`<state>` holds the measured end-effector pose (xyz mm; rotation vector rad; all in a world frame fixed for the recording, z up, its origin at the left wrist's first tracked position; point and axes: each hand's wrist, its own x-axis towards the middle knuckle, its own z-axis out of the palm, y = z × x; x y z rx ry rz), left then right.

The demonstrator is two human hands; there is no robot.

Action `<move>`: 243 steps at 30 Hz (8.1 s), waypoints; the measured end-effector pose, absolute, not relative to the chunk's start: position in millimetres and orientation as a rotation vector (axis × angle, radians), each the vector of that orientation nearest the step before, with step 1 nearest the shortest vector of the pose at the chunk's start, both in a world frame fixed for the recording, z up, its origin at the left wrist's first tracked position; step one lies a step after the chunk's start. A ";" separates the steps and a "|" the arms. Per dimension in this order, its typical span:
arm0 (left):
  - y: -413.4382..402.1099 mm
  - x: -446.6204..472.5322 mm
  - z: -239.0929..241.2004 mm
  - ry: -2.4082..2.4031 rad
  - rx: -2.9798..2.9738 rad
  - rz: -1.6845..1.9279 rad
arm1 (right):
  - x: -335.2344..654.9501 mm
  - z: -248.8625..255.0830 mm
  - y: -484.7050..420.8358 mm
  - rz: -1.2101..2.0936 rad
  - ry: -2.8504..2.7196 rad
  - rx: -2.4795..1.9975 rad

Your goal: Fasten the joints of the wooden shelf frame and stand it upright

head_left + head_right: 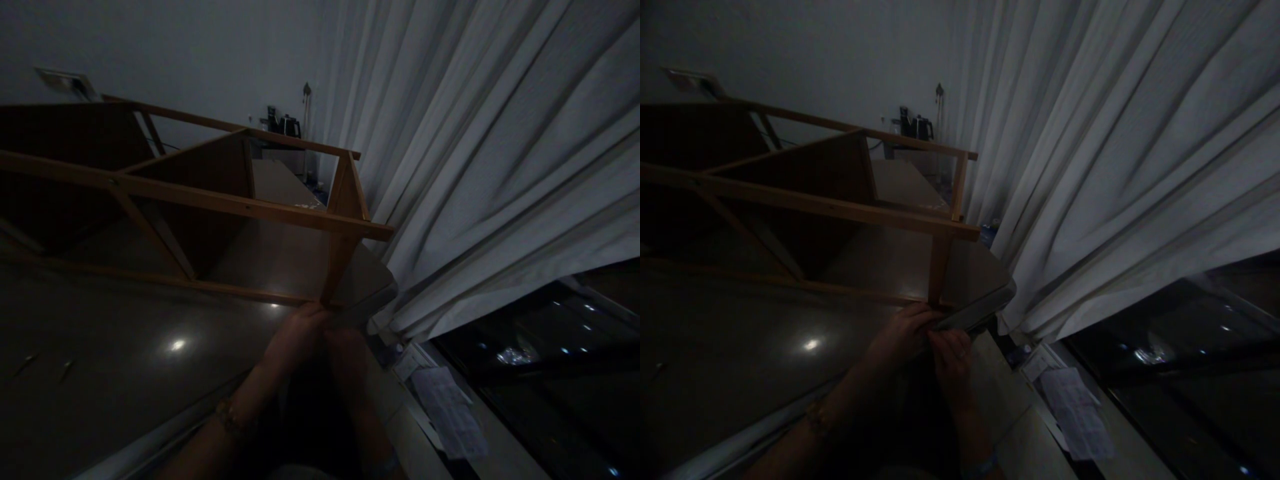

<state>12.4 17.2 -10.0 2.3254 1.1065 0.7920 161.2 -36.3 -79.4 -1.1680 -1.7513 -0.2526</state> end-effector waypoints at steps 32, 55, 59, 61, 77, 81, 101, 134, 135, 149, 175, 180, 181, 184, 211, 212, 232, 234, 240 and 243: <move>38.0 0.6 147.2 0.660 3.096 2.054 | 154.3 105.0 -15.6 -0.635 -1.692 -0.776; 65.1 3.5 142.3 0.913 3.112 2.104 | 154.7 114.6 -0.2 -0.467 -1.688 -0.809; 69.0 4.1 138.9 0.891 3.055 2.114 | 155.3 113.5 3.1 -0.450 -1.680 -0.812; 70.8 3.1 136.3 0.828 3.051 2.083 | 155.7 113.8 4.9 -0.451 -1.673 -0.802; 65.1 2.3 167.3 1.261 3.097 1.440 | 161.9 118.9 5.1 -0.453 -1.701 -0.811; 70.7 6.0 172.9 1.139 3.121 1.475 | 163.6 120.8 5.3 -0.453 -1.715 -0.808; 83.7 8.0 172.9 0.727 3.113 1.597 | 163.1 138.9 0.3 -0.065 -1.680 -0.875; 84.5 9.2 171.1 0.721 3.086 1.681 | 178.4 155.4 6.0 -0.235 -1.946 -0.817; 84.5 9.3 171.3 0.722 3.087 1.683 | 177.4 155.1 5.9 -0.159 -1.927 -0.829; 83.8 8.6 171.9 0.708 3.105 1.675 | 191.9 151.7 17.0 0.618 -1.958 -0.659; 82.7 8.0 169.8 0.749 3.109 1.656 | 174.6 155.8 13.1 -0.467 -1.972 -0.703; 83.7 9.9 170.1 0.746 3.094 1.698 | 172.9 153.9 14.5 0.054 -1.748 -0.797; 83.8 10.3 170.3 0.735 3.091 1.702 | 172.2 152.0 14.4 0.182 -1.699 -0.815; 84.0 10.8 171.0 0.723 3.092 1.716 | 170.4 145.7 13.7 0.383 -1.596 -0.789; 86.3 9.8 166.9 0.725 3.076 1.731 | 178.0 156.1 6.7 0.400 -1.824 -0.870; 86.2 10.0 166.8 0.727 3.073 1.731 | 178.3 155.7 7.1 0.461 -1.807 -0.866; 85.5 10.6 167.1 0.735 3.079 1.719 | 171.8 121.4 31.7 -0.557 -1.804 -0.729; 85.2 9.8 166.9 0.739 3.082 1.711 | 169.0 112.1 35.8 -0.559 -1.782 -0.747; 85.8 10.4 166.0 0.716 3.079 1.702 | 163.4 100.8 47.2 -0.558 -1.730 -0.790; 87.2 11.3 164.9 0.729 3.071 1.707 | 161.9 99.1 50.2 -0.536 -1.702 -0.814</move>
